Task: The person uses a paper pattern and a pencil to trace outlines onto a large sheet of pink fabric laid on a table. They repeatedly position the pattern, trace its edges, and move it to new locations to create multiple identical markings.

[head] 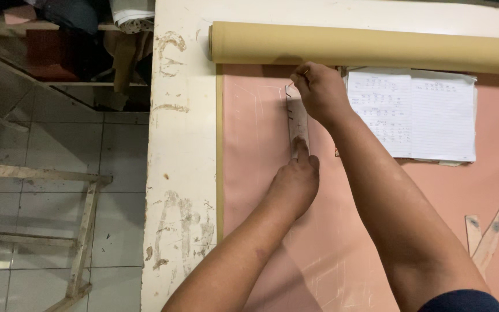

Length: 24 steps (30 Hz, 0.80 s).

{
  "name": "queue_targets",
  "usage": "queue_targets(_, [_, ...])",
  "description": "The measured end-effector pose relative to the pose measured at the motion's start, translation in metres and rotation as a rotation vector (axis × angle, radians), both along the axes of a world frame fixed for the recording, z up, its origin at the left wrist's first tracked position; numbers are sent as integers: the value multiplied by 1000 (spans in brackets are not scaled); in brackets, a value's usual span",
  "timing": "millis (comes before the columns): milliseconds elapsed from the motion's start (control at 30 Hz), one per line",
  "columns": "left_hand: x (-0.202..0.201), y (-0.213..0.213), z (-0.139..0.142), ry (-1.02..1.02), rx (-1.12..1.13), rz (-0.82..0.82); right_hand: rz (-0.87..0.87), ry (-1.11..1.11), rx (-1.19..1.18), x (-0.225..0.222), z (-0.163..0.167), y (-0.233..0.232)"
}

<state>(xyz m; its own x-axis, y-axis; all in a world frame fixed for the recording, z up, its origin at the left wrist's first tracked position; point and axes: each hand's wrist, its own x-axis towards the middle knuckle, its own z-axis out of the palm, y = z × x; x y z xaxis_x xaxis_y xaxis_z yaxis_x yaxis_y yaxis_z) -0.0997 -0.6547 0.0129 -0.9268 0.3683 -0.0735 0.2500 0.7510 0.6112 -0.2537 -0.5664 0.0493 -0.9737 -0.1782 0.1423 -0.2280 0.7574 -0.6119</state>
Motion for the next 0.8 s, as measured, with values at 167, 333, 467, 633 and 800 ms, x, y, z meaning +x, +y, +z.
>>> queue_targets(167, [-3, -4, -2, 54, 26, 9, -14, 15, 81, 7, -4, 26])
queue_targets(333, [-6, -15, 3, 42, -121, -49, -41, 34, 82, 19, -17, 40])
queue_targets(467, [-12, -37, 5, 166, -135, -52, -4, 89, -2, 41, -26, 46])
queue_targets(633, [-19, -45, 3, 56, -186, -66, -14, 64, -40, 119, -27, 54])
queue_targets(800, [-21, -52, -3, 59, -170, -70, -24, -58, 2, 185, -18, 58])
